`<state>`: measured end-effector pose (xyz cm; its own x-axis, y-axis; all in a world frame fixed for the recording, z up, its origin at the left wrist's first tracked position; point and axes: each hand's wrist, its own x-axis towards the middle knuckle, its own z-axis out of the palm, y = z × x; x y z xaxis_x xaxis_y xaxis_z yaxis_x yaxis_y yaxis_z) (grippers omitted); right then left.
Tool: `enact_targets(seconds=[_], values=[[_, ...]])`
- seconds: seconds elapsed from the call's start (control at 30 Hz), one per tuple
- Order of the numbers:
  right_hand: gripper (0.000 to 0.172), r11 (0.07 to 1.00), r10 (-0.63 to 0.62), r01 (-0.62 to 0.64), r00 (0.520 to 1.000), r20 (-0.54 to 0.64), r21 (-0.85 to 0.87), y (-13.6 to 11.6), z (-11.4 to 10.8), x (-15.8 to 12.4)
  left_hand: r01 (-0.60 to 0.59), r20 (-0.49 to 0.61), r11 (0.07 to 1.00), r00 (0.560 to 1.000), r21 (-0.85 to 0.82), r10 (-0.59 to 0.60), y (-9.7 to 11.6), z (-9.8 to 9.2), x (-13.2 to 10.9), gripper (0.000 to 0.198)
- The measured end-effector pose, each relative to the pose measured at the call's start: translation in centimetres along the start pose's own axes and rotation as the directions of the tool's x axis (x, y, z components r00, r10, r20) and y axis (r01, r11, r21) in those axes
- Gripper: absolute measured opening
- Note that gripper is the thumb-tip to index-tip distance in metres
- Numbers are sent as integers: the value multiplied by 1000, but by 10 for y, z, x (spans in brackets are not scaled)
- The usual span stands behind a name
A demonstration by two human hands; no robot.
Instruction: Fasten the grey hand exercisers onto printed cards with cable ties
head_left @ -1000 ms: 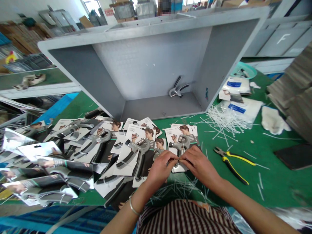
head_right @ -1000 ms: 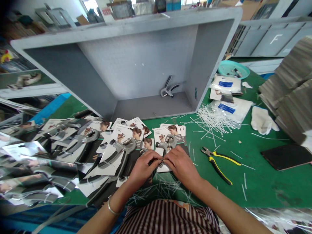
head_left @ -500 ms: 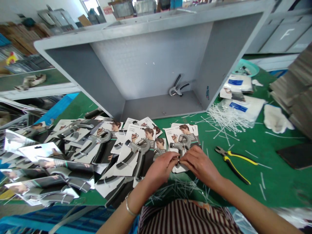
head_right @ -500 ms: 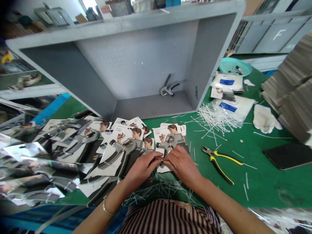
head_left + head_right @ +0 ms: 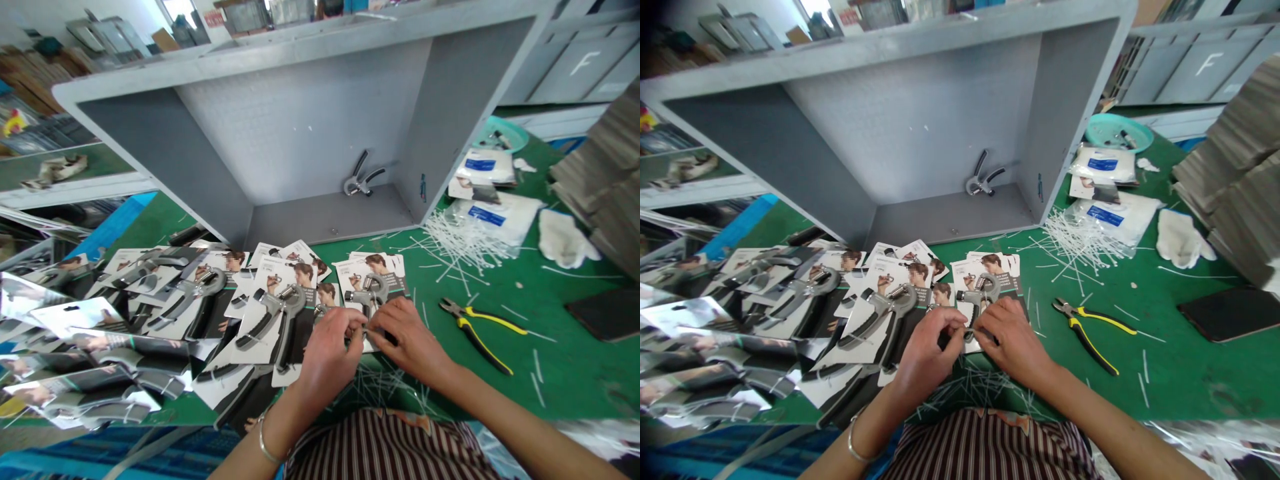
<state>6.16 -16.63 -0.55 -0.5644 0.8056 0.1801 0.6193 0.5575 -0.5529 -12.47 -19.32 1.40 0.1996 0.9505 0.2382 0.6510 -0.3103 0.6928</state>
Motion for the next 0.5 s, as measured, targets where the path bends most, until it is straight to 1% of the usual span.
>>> enact_targets(seconds=[0.03, 0.1, 0.17, 0.23, 0.27, 0.3, 0.37, 0.43, 0.5], values=[[9, 1000, 13, -13, 1000, -5, 24, 1, 1, -2, 42, 5, 997, 999, -72, -41, -1, 1, -1, 19], [5, 997, 25, -22, 999, -37, 80, 3, 4, -3, 65, 13, 990, 998, -128, -64, -3, 6, -5, 22], [5, 986, 28, -13, 996, -90, 166, 3, 8, -2, 54, -17, 996, 998, -68, -56, -5, 13, -10, 34], [8, 964, 33, 4, 990, -136, 266, 3, 12, 2, 57, -63, 997, 997, 55, -54, -7, 21, -15, 50], [9, 952, 33, 14, 988, -149, 306, 4, 13, 4, 59, -66, 992, 996, 111, -52, -9, 25, -17, 54], [9, 943, 26, 26, 988, -152, 332, 4, 15, 6, 53, -52, 987, 998, 154, -46, -12, 28, -18, 52], [10, 939, -10, 55, 991, -133, 339, 7, 18, 7, 32, -18, 979, 999, 199, -29, -19, 32, -19, 35], [12, 946, -56, 86, 993, -102, 312, 11, 21, 5, 24, -7, 978, 1000, 207, -23, -25, 33, -17, 20], [13, 957, -72, 89, 995, -74, 274, 15, 19, -1, 43, -30, 980, 999, 195, -38, -30, 33, -16, 15]])
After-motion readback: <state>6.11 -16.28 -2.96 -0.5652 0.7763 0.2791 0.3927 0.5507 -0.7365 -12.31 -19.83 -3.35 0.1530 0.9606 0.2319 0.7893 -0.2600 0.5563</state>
